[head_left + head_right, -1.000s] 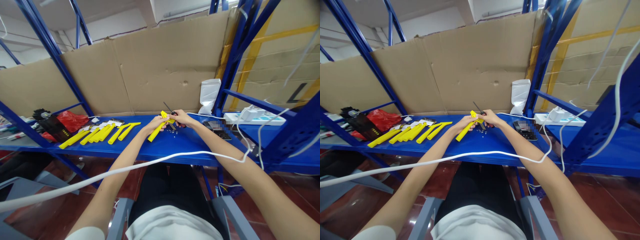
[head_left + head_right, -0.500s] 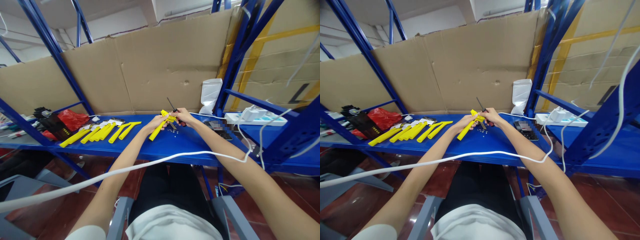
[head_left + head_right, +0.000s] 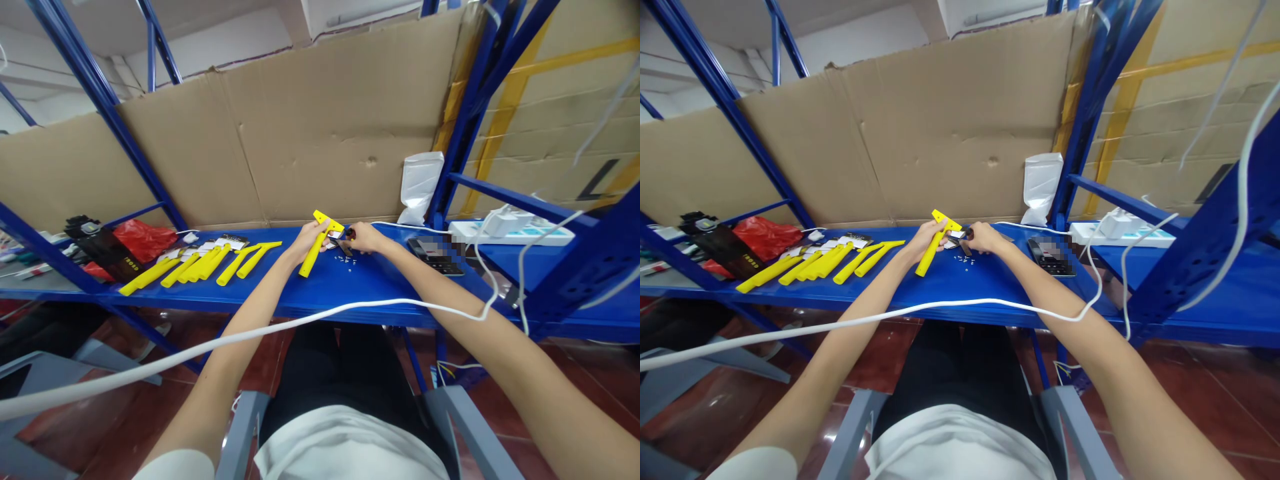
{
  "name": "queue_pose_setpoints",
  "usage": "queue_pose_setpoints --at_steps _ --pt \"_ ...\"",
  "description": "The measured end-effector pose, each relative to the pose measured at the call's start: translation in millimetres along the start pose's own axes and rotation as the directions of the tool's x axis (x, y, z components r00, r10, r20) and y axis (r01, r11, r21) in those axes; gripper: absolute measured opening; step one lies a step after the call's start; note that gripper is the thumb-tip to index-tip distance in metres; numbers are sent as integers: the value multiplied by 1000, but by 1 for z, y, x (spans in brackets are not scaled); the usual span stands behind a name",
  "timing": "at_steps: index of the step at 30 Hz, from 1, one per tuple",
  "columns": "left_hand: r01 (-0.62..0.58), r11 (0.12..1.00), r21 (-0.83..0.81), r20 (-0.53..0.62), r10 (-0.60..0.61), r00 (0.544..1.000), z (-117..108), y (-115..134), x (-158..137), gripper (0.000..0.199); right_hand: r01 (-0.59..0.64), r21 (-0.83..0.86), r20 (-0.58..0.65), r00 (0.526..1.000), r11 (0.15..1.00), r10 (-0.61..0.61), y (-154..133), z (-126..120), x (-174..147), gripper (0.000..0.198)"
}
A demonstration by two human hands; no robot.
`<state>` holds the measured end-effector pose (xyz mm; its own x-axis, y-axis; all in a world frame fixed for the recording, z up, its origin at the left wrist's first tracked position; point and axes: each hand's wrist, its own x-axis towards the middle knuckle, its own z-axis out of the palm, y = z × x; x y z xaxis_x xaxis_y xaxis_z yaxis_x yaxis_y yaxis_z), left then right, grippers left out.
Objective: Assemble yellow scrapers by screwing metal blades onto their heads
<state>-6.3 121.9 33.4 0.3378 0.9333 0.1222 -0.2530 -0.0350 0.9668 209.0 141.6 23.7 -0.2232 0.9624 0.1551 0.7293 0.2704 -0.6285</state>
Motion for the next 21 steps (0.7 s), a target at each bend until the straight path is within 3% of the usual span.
queue_pose_setpoints --at_steps 5,11,17,21 --pt "-7 1000 23 33 6 999 0 0 0 28 -7 -146 74 997 989 18 -1 4 -1 34" --pt "10 1000 27 43 -11 999 -2 -3 2 31 -32 -164 61 997 986 43 -4 7 -1 31" --pt "3 999 45 76 -6 997 -8 -7 7 35 -48 -162 -28 999 986 44 -3 7 1 25" --pt "-4 999 48 74 0 997 -8 -7 7 31 -45 -57 -114 993 997 38 -2 1 1 31"
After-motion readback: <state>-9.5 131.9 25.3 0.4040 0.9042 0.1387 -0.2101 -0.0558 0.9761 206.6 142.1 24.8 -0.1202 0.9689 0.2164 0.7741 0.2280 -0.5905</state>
